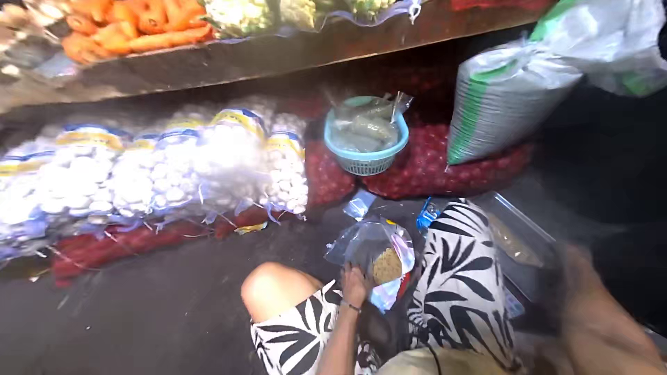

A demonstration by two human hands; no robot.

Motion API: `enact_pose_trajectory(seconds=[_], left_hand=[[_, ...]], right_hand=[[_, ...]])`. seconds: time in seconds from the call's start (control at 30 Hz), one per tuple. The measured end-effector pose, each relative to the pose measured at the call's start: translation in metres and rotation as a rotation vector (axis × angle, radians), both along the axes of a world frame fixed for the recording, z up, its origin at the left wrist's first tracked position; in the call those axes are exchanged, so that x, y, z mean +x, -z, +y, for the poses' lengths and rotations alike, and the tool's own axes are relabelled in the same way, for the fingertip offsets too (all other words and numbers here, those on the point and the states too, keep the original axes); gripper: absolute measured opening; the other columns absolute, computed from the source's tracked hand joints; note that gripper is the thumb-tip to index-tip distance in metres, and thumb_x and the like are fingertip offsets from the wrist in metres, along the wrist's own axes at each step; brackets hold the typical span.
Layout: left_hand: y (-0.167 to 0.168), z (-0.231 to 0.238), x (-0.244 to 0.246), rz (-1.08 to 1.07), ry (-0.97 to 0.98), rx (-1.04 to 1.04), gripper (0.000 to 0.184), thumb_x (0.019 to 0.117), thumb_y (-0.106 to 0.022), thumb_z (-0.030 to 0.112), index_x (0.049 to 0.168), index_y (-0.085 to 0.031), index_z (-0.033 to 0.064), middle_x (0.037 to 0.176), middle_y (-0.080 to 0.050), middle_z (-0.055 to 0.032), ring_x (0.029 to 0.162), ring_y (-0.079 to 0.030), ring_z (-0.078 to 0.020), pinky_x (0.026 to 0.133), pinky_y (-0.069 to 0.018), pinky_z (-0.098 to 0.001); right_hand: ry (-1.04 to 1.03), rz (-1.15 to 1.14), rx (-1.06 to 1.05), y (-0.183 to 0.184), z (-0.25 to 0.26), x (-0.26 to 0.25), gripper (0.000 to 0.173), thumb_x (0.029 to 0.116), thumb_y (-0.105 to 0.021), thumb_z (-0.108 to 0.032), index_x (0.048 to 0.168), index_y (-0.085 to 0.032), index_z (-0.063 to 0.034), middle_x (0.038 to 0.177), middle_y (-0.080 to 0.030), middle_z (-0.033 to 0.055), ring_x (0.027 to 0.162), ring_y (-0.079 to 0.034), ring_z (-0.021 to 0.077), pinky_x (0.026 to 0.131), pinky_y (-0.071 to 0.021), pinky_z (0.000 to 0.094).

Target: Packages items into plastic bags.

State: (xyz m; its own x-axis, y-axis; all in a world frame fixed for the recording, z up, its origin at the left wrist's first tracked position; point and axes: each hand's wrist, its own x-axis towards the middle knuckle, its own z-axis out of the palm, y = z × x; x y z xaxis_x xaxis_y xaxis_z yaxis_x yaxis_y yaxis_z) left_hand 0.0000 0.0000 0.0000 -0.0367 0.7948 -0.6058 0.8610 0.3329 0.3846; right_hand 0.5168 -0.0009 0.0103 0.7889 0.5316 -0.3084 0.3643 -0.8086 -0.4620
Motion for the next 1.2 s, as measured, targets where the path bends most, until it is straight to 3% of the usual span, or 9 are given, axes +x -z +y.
enact_pose_trajectory(seconds=[0.17,0.37,0.5,0.63,0.8,0.93,1.0,1.1,1.2], left_hand=[[-0.014,0.005,0.012,0.038,-0.004,0.039,0.046,0.098,-0.064,0.026,0.14,-0.062,0.0056,0.162,-0.033,-0.0245,0.149,-0.031,-0.0458,0.115,-0.0381,-0.0573],[-0.031,0.012,0.009,-0.019,-0.042,0.098,0.045,0.0987,-0.063,0.027,0.138,-0.063,0.0067,0.162,-0.033,-0.024,0.15,-0.029,-0.0448,0.117,-0.0347,-0.0579],[-0.029,0.016,0.005,-0.043,-0.047,0.088,0.045,0.0996,-0.063,0.026,0.139,-0.062,0.0048,0.16,-0.037,-0.0249,0.148,-0.033,-0.0441,0.117,-0.0362,-0.0554],[-0.019,0.019,0.001,-0.033,-0.019,0.009,0.046,0.0996,-0.063,0.023,0.14,-0.059,0.0019,0.149,-0.05,-0.027,0.138,-0.05,-0.0418,0.113,-0.0426,-0.054],[-0.015,0.012,-0.006,-0.05,-0.001,-0.006,0.041,0.095,-0.062,0.007,0.134,-0.06,-0.0051,0.134,-0.061,-0.029,0.13,-0.057,-0.0419,0.109,-0.0453,-0.0544],[-0.015,0.012,-0.011,-0.09,-0.051,0.041,0.039,0.0957,-0.062,0.01,0.133,-0.063,-0.0036,0.133,-0.063,-0.0275,0.127,-0.059,-0.0406,0.108,-0.0465,-0.054],[-0.015,0.014,-0.012,-0.133,-0.137,0.126,0.037,0.096,-0.061,0.011,0.13,-0.065,-0.0023,0.138,-0.059,-0.0263,0.13,-0.057,-0.0392,0.111,-0.0455,-0.0515],[-0.023,0.018,-0.016,-0.27,-0.302,0.247,0.03,0.0966,-0.059,0.007,0.123,-0.07,-0.0014,0.135,-0.062,-0.0228,0.128,-0.06,-0.0342,0.11,-0.0469,-0.0473],[-0.027,0.02,-0.019,-0.581,-0.426,0.347,0.019,0.0981,-0.06,0.006,0.112,-0.073,0.0002,0.12,-0.07,-0.0164,0.108,-0.068,-0.0253,0.097,-0.0539,-0.0431]], right_hand=[[-0.11,0.158,0.263,-0.123,0.084,-0.018,0.035,0.1029,-0.061,-0.02,0.125,-0.06,0.0063,0.114,-0.061,0.0228,0.094,-0.057,0.0257,0.086,-0.0491,0.0476],[-0.496,0.036,0.49,-0.234,0.081,-0.081,0.016,0.1009,-0.063,-0.026,0.094,-0.065,-0.0122,0.071,-0.048,-0.0031,0.053,-0.031,0.0035,0.05,-0.0296,0.0244],[-0.69,0.076,0.734,-0.281,0.055,-0.133,0.021,0.0961,-0.067,-0.019,0.076,-0.062,-0.0168,0.057,-0.047,-0.0062,0.043,-0.032,0.002,0.043,-0.0272,0.019],[-0.974,0.104,0.785,-0.3,0.066,-0.176,0.017,0.0973,-0.061,-0.008,0.082,-0.066,-0.0121,0.067,-0.059,-0.0049,0.054,-0.05,0.0011,0.052,-0.0422,0.0167],[-1.331,0.223,0.812,-0.266,0.086,-0.223,0.013,0.0919,-0.062,-0.008,0.082,-0.07,-0.0108,0.073,-0.065,-0.0077,0.06,-0.055,-0.002,0.054,-0.0469,0.0154],[-1.428,0.338,0.767,-0.201,0.092,-0.268,0.011,0.0873,-0.065,-0.008,0.079,-0.072,-0.0066,0.082,-0.069,-0.0035,0.075,-0.063,0.0015,0.068,-0.0554,0.0215],[-1.493,0.203,0.545,-0.156,0.087,-0.294,0.012,0.0917,-0.068,-0.009,0.088,-0.076,-0.0004,0.089,-0.072,0.0085,0.083,-0.069,0.0159,0.079,-0.0588,0.0366],[-1.661,-0.035,-0.014,-0.073,0.075,-0.33,0.025,0.0997,-0.06,-0.018,0.109,-0.074,0.0005,0.114,-0.071,0.0233,0.112,-0.066,0.0428,0.096,-0.0484,0.0646],[-1.723,-0.102,-0.068,-0.031,0.056,-0.341,0.022,0.098,-0.06,-0.014,0.108,-0.074,0.0009,0.115,-0.069,0.0238,0.112,-0.065,0.0444,0.092,-0.0492,0.0646]])
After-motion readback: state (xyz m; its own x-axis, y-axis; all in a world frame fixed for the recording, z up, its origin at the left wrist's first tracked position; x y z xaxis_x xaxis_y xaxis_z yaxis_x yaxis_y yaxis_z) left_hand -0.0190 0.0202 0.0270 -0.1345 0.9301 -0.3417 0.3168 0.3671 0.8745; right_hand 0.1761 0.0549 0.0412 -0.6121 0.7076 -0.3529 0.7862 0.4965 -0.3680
